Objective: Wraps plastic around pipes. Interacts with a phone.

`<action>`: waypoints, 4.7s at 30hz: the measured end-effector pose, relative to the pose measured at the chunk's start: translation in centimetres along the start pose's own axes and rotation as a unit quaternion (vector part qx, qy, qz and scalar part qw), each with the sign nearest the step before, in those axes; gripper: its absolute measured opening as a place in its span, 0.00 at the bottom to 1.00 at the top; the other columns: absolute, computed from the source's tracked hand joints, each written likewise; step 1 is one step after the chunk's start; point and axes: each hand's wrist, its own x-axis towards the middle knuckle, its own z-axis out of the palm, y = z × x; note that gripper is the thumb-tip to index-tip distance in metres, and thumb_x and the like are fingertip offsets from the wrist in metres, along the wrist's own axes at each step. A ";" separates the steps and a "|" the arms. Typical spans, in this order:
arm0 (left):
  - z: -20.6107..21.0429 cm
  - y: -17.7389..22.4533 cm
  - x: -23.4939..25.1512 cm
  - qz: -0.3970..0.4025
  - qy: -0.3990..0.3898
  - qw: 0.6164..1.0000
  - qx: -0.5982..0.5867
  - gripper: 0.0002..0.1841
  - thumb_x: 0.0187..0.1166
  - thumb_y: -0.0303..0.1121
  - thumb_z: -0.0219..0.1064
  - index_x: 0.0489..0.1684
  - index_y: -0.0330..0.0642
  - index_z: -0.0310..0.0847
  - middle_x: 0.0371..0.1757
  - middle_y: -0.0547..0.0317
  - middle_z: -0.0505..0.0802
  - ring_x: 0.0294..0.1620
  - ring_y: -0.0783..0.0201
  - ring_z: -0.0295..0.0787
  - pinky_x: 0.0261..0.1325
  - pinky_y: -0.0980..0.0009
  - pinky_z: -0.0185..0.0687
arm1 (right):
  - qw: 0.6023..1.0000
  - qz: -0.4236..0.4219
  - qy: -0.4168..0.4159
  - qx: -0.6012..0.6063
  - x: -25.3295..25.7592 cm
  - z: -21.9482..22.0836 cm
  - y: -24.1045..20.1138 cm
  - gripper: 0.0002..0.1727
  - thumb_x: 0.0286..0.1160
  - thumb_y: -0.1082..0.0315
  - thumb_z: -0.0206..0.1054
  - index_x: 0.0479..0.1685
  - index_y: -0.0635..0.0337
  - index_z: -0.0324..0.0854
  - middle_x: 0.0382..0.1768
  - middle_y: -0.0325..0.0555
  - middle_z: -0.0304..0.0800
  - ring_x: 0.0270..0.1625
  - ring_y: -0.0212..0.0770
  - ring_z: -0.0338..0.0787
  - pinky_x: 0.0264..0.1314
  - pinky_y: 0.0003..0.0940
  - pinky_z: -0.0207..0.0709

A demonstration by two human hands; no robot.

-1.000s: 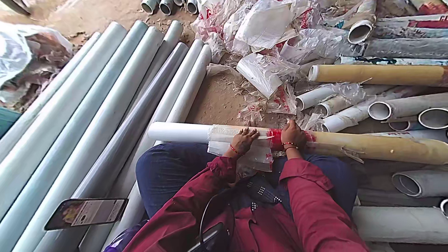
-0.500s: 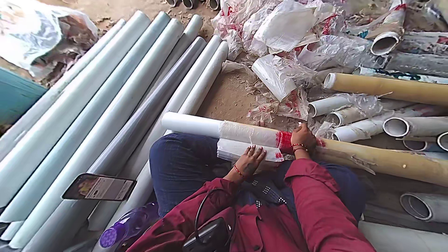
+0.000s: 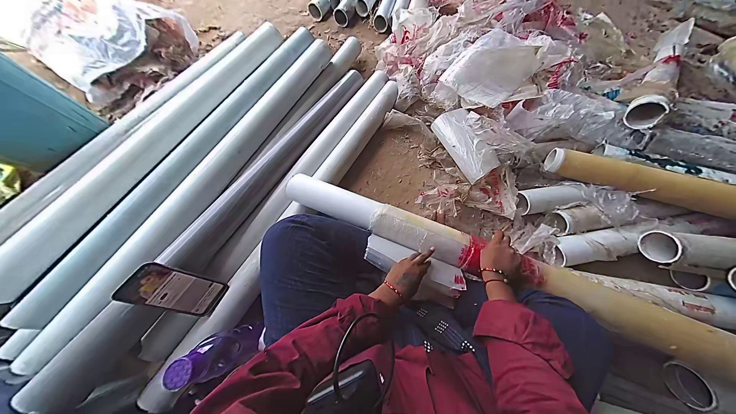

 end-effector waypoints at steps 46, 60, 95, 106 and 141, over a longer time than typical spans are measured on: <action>-3.2 0.5 4.0 -0.203 0.080 0.975 -0.046 0.23 0.93 0.38 0.52 0.75 0.26 0.72 0.67 0.31 0.86 0.69 0.40 0.86 0.74 0.50 0.76 | 0.983 -0.080 0.119 0.112 0.4 2.1 -0.9 0.21 0.91 0.69 0.48 0.64 0.74 0.83 0.62 0.69 0.89 0.63 0.67 0.90 0.66 0.62 0.74; -3.5 1.1 4.4 -0.292 0.081 0.951 -0.062 0.23 0.92 0.35 0.53 0.74 0.22 0.69 0.72 0.29 0.82 0.74 0.42 0.83 0.77 0.53 0.74 | 0.981 -0.086 0.132 0.109 0.3 2.4 -0.5 0.21 0.91 0.69 0.49 0.67 0.74 0.82 0.63 0.70 0.88 0.62 0.67 0.91 0.66 0.63 0.74; -6.2 -7.3 0.1 0.104 0.135 0.985 0.036 0.15 0.85 0.30 0.63 0.55 0.22 0.83 0.68 0.33 0.88 0.74 0.38 0.84 0.83 0.52 0.70 | 0.970 -0.103 0.182 0.126 0.8 3.5 -0.3 0.20 0.89 0.69 0.50 0.60 0.75 0.84 0.58 0.72 0.90 0.57 0.70 0.92 0.60 0.66 0.76; -7.8 -8.6 2.4 0.111 0.084 0.990 0.011 0.17 0.89 0.22 0.52 0.60 0.23 0.87 0.74 0.36 0.86 0.82 0.41 0.77 0.87 0.50 0.64 | 0.966 -0.106 0.205 0.120 0.3 3.6 -0.3 0.19 0.89 0.69 0.51 0.59 0.74 0.85 0.57 0.71 0.91 0.57 0.70 0.93 0.59 0.67 0.76; -4.7 -3.3 0.3 0.047 0.091 0.984 0.146 0.45 0.80 0.53 0.69 0.94 0.43 0.54 0.95 0.49 0.60 0.98 0.48 0.43 0.94 0.42 0.33 | 0.973 -0.094 0.178 0.116 0.4 3.4 -0.2 0.23 0.91 0.66 0.46 0.67 0.71 0.83 0.64 0.68 0.89 0.63 0.66 0.91 0.65 0.65 0.75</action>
